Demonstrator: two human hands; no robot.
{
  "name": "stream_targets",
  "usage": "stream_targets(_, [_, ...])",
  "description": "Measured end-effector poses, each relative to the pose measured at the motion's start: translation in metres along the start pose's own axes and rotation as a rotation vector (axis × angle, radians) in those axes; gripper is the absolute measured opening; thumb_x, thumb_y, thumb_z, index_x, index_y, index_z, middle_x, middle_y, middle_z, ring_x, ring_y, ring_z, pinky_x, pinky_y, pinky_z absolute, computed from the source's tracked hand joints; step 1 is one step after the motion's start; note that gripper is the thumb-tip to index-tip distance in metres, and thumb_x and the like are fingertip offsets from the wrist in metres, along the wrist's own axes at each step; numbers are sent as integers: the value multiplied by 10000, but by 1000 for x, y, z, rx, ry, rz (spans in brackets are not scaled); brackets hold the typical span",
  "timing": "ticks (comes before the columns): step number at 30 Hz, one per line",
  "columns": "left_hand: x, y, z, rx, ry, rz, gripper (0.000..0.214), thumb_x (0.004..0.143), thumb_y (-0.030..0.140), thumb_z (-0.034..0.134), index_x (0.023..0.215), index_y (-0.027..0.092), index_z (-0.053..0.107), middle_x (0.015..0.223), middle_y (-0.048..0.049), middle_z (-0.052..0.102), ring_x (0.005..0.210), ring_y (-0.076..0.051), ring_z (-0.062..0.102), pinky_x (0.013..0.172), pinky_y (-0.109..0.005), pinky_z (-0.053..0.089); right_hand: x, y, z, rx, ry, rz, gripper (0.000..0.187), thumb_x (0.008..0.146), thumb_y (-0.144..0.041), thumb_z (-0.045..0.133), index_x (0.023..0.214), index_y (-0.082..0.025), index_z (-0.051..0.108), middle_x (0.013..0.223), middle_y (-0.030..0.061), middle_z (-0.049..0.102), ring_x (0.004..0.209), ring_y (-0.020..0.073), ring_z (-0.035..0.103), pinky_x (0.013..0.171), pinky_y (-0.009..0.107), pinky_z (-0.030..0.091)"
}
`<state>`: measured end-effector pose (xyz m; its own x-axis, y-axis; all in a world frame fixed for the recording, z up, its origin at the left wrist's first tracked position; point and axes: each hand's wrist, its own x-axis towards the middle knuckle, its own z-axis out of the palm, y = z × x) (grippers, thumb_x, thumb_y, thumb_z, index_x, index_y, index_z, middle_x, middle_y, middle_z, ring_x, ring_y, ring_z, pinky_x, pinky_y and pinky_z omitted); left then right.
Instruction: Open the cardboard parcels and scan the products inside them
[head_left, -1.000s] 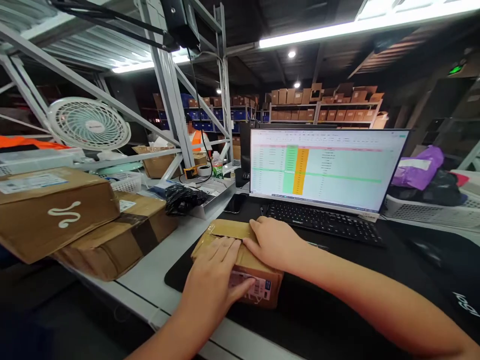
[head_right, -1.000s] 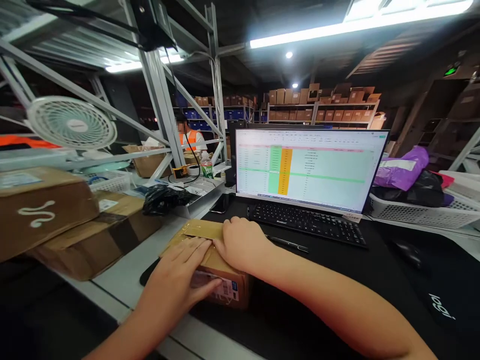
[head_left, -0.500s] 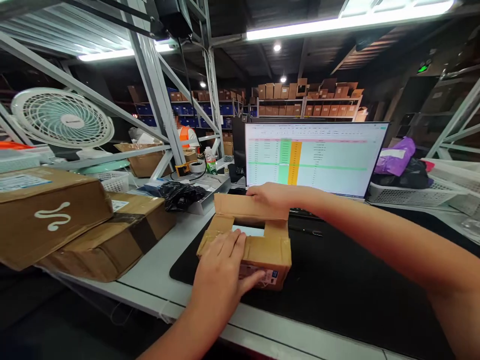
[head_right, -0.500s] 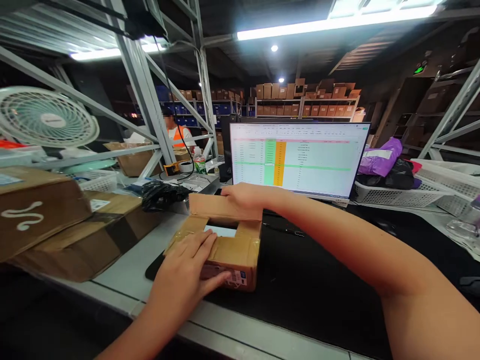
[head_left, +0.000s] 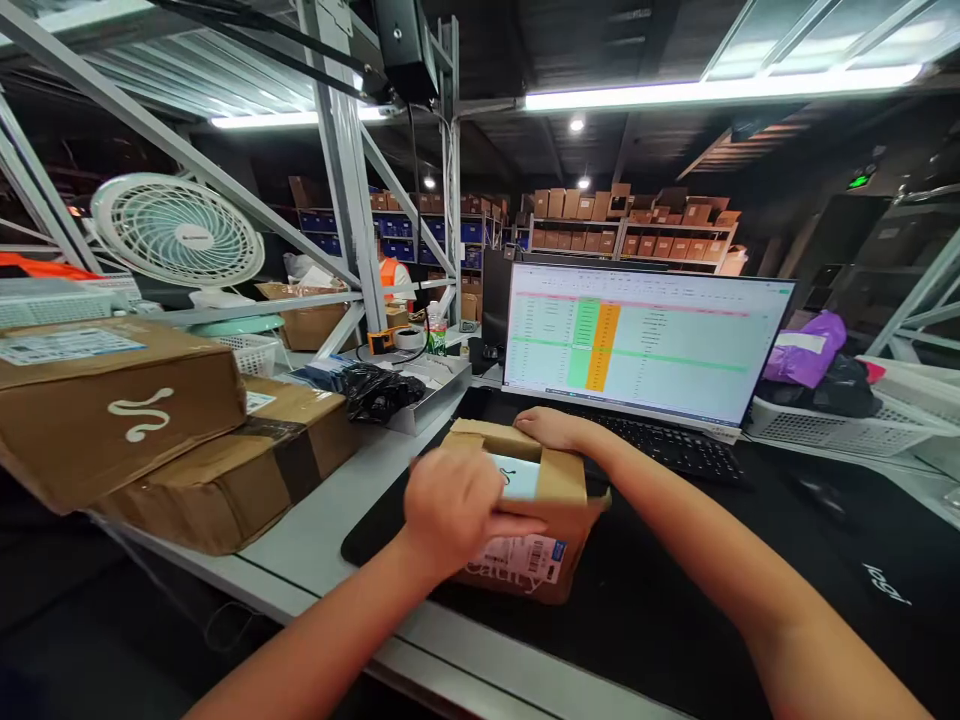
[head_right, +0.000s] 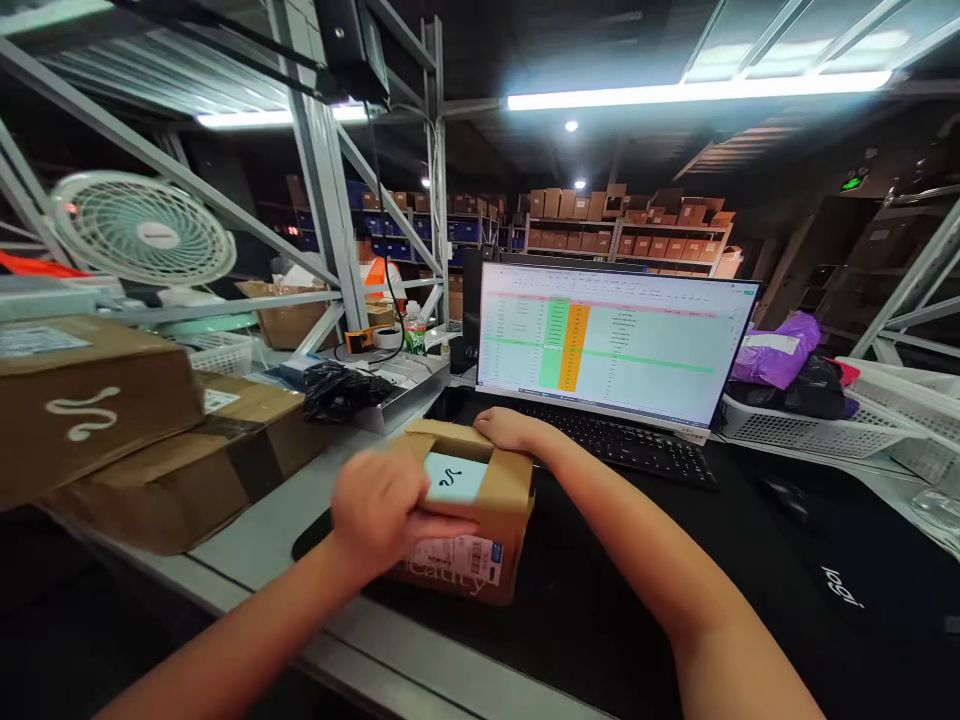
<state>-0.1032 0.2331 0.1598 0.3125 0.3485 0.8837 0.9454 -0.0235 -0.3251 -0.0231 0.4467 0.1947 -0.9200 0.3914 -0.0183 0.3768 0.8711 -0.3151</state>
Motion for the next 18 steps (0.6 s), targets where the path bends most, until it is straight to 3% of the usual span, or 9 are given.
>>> stream_targets(2, [-17,6,-3,60,173,166,244,930,183,512,688,212,506,679,12,639,640,-131,574,612,-299,348,1,3,1,7,27,-4,323,961,-149,424,875,-151,736,990,49,754,890,173,665,775,243,473])
stream_targets(4, [-33,14,-4,100,197,159,248,920,78,454,738,214,552,738,-2,671,737,-139,609,687,-295,388,-1,5,1,-2,90,0,302,955,-160,446,877,-144,737,976,64,749,880,185,659,788,263,469])
stream_targets(7, [-53,27,0,186,206,48,178,990,303,511,861,212,591,812,-50,674,819,-196,605,792,-352,425,-13,3,0,-41,284,2,303,978,-226,454,1124,-127,700,1150,129,701,1052,248,614,914,349,432])
stream_targets(9, [-64,34,1,221,167,10,300,982,489,516,950,206,611,860,-74,666,867,-228,593,867,-396,435,-28,-4,-1,-90,397,-148,309,988,-255,471,1204,-161,671,1241,131,656,1174,269,549,1009,400,367])
stream_targets(11, [-73,39,-2,223,71,-15,377,965,555,513,1048,210,638,940,-86,673,943,-241,590,961,-411,429,-47,-16,0,-122,370,-398,261,994,-290,502,1138,-198,699,1188,99,672,1146,246,556,1017,389,355])
stream_targets(13, [-83,40,-9,210,-46,-10,376,950,539,552,1143,233,654,1044,-84,688,1034,-236,585,1048,-394,408,-68,-31,3,-148,269,-527,271,1005,-361,511,1092,-196,707,1103,88,688,1032,223,596,947,366,399])
stream_targets(15, [-91,38,-17,188,-141,28,392,925,521,606,1214,261,652,1140,-72,694,1103,-222,574,1103,-361,391,-90,-42,3,-211,227,-462,324,1022,-400,476,1048,-171,704,1027,98,689,954,222,607,910,375,413])
stream_targets(18, [-96,35,-27,171,-188,57,450,902,546,632,1262,277,645,1201,-61,694,1151,-214,571,1114,-334,400,-118,-42,-5,-242,326,-383,392,1039,-361,400,844,-169,679,896,101,663,899,228,593,889,394,411])
